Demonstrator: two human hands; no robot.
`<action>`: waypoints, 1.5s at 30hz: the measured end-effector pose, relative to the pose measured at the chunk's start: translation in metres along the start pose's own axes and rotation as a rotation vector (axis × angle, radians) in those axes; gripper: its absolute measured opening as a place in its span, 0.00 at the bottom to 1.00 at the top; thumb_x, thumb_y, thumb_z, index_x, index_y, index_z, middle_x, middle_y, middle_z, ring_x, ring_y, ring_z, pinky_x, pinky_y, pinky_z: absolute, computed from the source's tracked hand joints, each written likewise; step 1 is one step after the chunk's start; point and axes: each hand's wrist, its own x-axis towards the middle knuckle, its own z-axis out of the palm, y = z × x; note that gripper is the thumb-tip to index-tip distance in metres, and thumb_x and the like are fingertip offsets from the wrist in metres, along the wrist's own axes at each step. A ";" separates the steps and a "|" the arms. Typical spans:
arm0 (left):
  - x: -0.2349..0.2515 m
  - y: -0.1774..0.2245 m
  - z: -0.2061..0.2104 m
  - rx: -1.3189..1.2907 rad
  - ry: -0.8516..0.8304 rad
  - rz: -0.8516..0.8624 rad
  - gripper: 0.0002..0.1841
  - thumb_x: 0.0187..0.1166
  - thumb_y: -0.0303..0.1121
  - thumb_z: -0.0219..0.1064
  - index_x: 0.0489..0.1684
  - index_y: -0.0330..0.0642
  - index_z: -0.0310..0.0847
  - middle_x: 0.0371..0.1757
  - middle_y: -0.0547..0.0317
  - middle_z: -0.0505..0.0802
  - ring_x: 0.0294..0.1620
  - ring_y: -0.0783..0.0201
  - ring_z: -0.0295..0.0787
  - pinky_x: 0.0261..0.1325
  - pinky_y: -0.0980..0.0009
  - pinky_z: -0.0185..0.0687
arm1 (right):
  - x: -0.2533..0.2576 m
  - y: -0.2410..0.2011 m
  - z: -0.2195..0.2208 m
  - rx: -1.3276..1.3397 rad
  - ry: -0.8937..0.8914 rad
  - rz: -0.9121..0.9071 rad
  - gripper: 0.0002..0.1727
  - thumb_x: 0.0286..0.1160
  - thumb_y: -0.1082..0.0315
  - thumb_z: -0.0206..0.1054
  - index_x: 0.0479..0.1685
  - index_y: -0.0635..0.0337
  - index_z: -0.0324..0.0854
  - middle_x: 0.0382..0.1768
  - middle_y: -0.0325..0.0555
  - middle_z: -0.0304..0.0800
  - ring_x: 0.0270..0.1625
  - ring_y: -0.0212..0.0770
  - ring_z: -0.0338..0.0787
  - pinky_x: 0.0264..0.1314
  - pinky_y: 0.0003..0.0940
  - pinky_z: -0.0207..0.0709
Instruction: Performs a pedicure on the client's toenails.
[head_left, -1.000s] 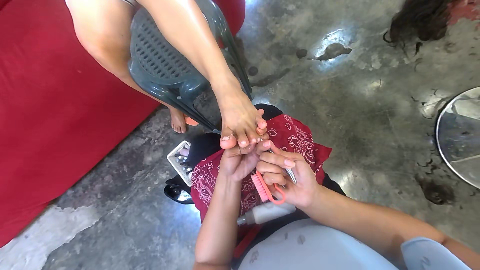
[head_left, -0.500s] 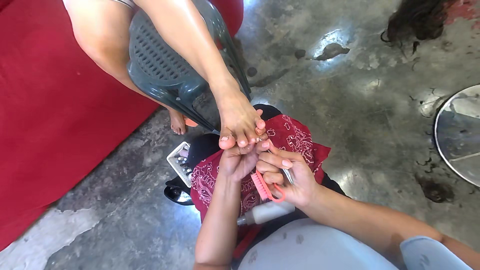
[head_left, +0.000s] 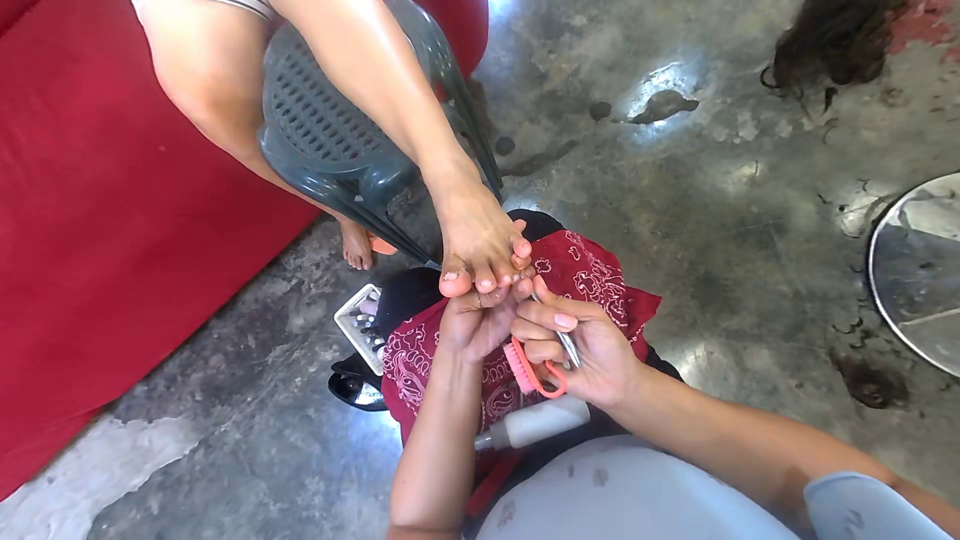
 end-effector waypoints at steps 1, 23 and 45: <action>-0.001 0.000 -0.001 -0.002 0.028 0.003 0.16 0.74 0.34 0.73 0.58 0.42 0.83 0.47 0.58 0.92 0.47 0.64 0.91 0.54 0.69 0.88 | -0.001 -0.003 0.000 -0.111 0.023 -0.008 0.12 0.92 0.61 0.51 0.46 0.55 0.78 0.21 0.31 0.74 0.20 0.21 0.75 0.24 0.11 0.70; -0.004 0.000 -0.012 -0.040 0.053 -0.032 0.25 0.73 0.27 0.72 0.71 0.39 0.75 0.50 0.56 0.90 0.49 0.63 0.90 0.57 0.68 0.86 | -0.004 -0.022 0.001 -0.440 0.075 0.049 0.13 0.94 0.59 0.49 0.47 0.52 0.77 0.25 0.33 0.72 0.24 0.26 0.75 0.29 0.18 0.72; -0.001 -0.001 -0.003 0.010 0.035 0.020 0.25 0.77 0.38 0.70 0.71 0.41 0.74 0.50 0.56 0.89 0.42 0.65 0.89 0.50 0.71 0.87 | -0.002 -0.006 -0.013 -0.332 0.043 -0.031 0.07 0.89 0.60 0.59 0.45 0.49 0.78 0.28 0.34 0.74 0.30 0.28 0.79 0.38 0.22 0.77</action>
